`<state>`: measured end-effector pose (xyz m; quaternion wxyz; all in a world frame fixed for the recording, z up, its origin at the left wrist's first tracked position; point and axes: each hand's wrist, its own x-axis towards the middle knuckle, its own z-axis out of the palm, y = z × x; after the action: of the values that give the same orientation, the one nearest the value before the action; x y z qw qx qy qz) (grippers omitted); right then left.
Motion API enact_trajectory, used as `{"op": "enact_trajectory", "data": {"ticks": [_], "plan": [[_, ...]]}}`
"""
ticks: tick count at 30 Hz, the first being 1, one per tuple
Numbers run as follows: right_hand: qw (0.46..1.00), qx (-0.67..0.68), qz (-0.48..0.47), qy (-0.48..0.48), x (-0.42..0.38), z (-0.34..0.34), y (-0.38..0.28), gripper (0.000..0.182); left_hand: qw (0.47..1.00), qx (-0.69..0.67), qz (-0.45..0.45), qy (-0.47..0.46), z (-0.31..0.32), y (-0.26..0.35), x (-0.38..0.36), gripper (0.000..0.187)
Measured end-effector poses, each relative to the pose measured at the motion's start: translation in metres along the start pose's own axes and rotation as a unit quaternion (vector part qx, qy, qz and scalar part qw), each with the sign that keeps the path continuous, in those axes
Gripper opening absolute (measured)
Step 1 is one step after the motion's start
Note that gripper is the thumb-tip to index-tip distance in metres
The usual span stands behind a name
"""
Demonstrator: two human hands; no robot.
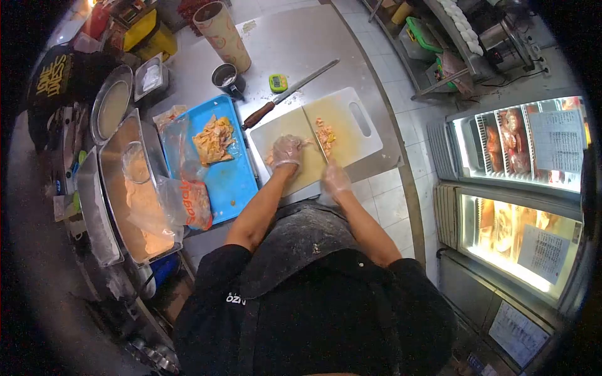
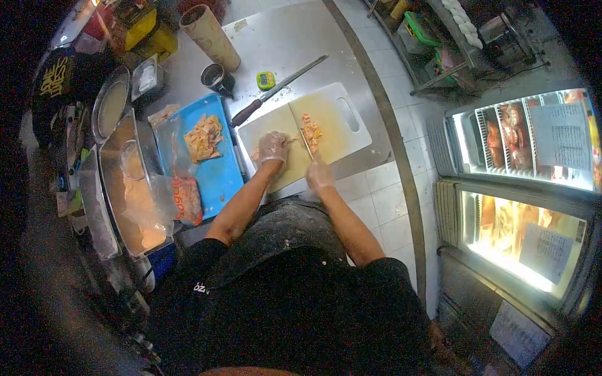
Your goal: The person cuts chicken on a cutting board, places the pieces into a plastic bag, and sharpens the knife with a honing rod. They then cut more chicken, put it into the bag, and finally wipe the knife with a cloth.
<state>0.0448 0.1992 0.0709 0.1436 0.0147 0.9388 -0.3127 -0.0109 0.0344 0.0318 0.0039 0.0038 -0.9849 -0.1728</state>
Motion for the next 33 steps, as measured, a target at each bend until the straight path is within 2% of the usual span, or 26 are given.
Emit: {"op": "enact_trajectory", "data": {"ticks": [2, 3, 5, 8, 9, 11, 12, 14, 15, 17, 20, 21, 23, 24, 26, 28, 30, 32, 33], "plan": [[0.994, -0.082, -0.031, -0.067, -0.021, -0.001, 0.021, 0.022, 0.999, -0.032, -0.004, 0.018, -0.002, 0.001, -0.004, 0.013], [0.994, -0.085, -0.031, -0.067, -0.018, 0.005, 0.025, 0.022, 0.999, -0.034, -0.006, 0.018, -0.004, 0.002, -0.004, 0.013], [0.999, -0.048, -0.002, -0.006, -0.013, 0.020, 0.031, 0.022, 0.999, -0.009, 0.017, 0.037, -0.006, 0.002, -0.005, 0.011], [0.994, -0.081, -0.003, -0.067, 0.029, -0.003, -0.016, 0.022, 0.997, -0.029, 0.049, 0.043, -0.003, -0.001, -0.005, 0.010], [0.995, -0.080, -0.002, -0.059, 0.029, 0.000, -0.012, 0.022, 0.997, -0.029, 0.056, 0.046, -0.004, -0.001, -0.006, 0.010], [0.991, -0.111, -0.073, -0.008, 0.038, 0.004, -0.002, 0.020, 0.998, -0.053, 0.033, 0.024, -0.007, -0.003, -0.003, 0.012], [0.991, -0.113, -0.074, -0.006, 0.030, -0.005, -0.004, 0.020, 0.998, -0.054, 0.034, 0.027, -0.004, -0.003, 0.000, 0.012], [0.973, -0.185, -0.083, -0.112, 0.009, -0.021, -0.002, 0.020, 1.000, 0.010, 0.019, 0.020, 0.003, -0.006, -0.001, 0.012], [0.972, -0.187, -0.085, -0.117, 0.005, -0.016, 0.008, 0.020, 1.000, 0.010, 0.014, 0.018, 0.002, -0.008, -0.004, 0.012], [0.986, -0.115, -0.115, -0.037, -0.001, -0.007, 0.021, 0.020, 0.997, -0.026, 0.021, 0.068, -0.001, -0.007, -0.008, 0.012], [0.987, -0.132, -0.088, 0.019, 0.002, -0.006, 0.006, 0.020, 0.994, -0.075, 0.043, 0.063, -0.009, -0.007, -0.004, 0.015], [0.987, -0.134, -0.086, 0.023, 0.003, -0.012, -0.007, 0.020, 0.994, -0.078, 0.047, 0.064, -0.013, -0.002, 0.001, 0.015], [0.980, -0.137, -0.142, -0.027, 0.003, -0.014, -0.030, 0.021, 0.997, -0.074, 0.003, 0.002, -0.017, 0.005, 0.002, 0.019], [0.981, -0.137, -0.137, -0.025, 0.011, 0.000, -0.030, 0.021, 0.997, -0.075, 0.008, -0.002, -0.012, 0.003, 0.004, 0.019], [0.994, -0.111, -0.007, 0.012, 0.036, 0.047, -0.011, 0.023, 0.997, -0.060, -0.007, -0.047, -0.003, -0.001, 0.008, 0.019], [0.993, -0.111, -0.016, 0.026, 0.040, 0.061, -0.005, 0.026, 0.998, -0.053, 0.000, -0.027, 0.003, -0.004, 0.010, 0.018], [0.998, -0.046, 0.046, 0.023, 0.010, 0.025, -0.035, 0.026, 0.999, -0.041, 0.009, -0.013, 0.009, -0.011, 0.004, 0.018], [0.996, -0.081, 0.021, 0.013, -0.019, 0.026, -0.008, 0.026, 0.998, -0.049, 0.011, 0.026, 0.015, -0.009, 0.007, 0.019], [0.996, -0.078, 0.042, -0.024, -0.035, 0.026, 0.009, 0.025, 0.998, -0.051, 0.012, 0.028, 0.014, -0.007, 0.011, 0.019]]}}
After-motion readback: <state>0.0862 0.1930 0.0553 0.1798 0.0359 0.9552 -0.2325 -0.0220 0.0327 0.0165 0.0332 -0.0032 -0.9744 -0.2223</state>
